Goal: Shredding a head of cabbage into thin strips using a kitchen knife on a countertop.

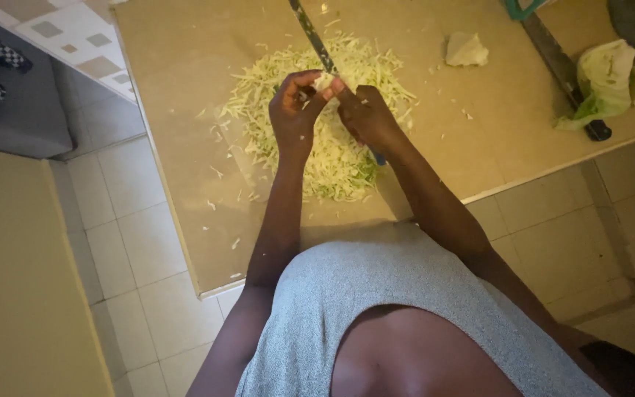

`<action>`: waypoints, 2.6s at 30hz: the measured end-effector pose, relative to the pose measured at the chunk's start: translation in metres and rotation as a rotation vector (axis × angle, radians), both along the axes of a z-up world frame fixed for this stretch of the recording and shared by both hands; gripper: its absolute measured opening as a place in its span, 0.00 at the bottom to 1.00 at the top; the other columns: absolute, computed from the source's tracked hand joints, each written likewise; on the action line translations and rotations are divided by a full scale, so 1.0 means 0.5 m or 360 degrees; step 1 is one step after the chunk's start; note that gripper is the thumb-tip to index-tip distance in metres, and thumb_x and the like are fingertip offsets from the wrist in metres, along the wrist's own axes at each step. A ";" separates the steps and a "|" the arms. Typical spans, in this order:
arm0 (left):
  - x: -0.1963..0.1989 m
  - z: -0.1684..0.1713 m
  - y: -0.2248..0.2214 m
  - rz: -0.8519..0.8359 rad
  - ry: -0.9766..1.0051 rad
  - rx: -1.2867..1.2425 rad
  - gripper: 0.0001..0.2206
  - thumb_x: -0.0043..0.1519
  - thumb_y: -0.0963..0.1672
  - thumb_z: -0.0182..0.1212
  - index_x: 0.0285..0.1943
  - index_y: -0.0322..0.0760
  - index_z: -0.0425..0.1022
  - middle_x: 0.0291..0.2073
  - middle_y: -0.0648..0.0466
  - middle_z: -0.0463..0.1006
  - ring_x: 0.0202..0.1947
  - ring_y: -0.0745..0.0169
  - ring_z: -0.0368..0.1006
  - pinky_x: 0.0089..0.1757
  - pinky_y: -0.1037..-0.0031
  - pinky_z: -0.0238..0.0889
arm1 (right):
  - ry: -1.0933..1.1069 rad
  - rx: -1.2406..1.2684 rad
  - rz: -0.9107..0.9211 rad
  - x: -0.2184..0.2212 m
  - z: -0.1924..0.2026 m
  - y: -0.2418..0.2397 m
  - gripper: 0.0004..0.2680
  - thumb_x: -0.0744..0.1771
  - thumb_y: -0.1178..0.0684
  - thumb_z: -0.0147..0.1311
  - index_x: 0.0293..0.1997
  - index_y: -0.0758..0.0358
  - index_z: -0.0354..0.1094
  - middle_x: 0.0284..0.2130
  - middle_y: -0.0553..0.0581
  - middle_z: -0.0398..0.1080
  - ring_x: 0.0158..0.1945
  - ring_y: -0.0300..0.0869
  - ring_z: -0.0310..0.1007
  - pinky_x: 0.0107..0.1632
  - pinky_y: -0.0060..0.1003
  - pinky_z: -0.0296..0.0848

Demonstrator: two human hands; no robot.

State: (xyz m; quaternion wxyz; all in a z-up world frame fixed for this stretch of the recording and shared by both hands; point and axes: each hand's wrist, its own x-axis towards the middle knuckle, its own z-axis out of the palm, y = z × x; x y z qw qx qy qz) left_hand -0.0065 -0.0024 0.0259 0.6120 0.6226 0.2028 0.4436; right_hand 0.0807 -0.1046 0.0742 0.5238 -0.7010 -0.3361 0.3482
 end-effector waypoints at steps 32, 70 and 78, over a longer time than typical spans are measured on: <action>0.009 -0.029 0.028 0.0382 0.0077 0.1279 0.08 0.62 0.48 0.61 0.42 0.42 0.78 0.38 0.56 0.79 0.42 0.54 0.74 0.46 0.67 0.64 | 0.0829 0.0430 0.0154 0.021 -0.098 0.004 0.22 0.69 0.35 0.41 0.19 0.63 0.55 0.07 0.53 0.50 0.05 0.37 0.51 0.09 0.28 0.56; 0.018 -0.064 0.001 -0.0432 -0.0436 -0.0411 0.09 0.53 0.34 0.69 0.40 0.25 0.75 0.28 0.48 0.74 0.33 0.68 0.73 0.35 0.77 0.67 | 0.0362 0.0208 -0.0377 0.034 -0.185 -0.013 0.23 0.68 0.37 0.52 0.51 0.73 0.53 0.13 0.55 0.59 0.09 0.39 0.57 0.09 0.33 0.59; 0.032 -0.171 0.061 -0.0557 -0.0473 -0.0577 0.32 0.32 0.42 0.84 0.47 0.31 0.76 0.31 0.51 0.78 0.39 0.60 0.80 0.31 0.80 0.74 | 0.1711 0.0329 0.0228 -0.002 -0.263 -0.001 0.12 0.67 0.44 0.49 0.28 0.61 0.65 0.11 0.52 0.60 0.10 0.36 0.59 0.10 0.26 0.56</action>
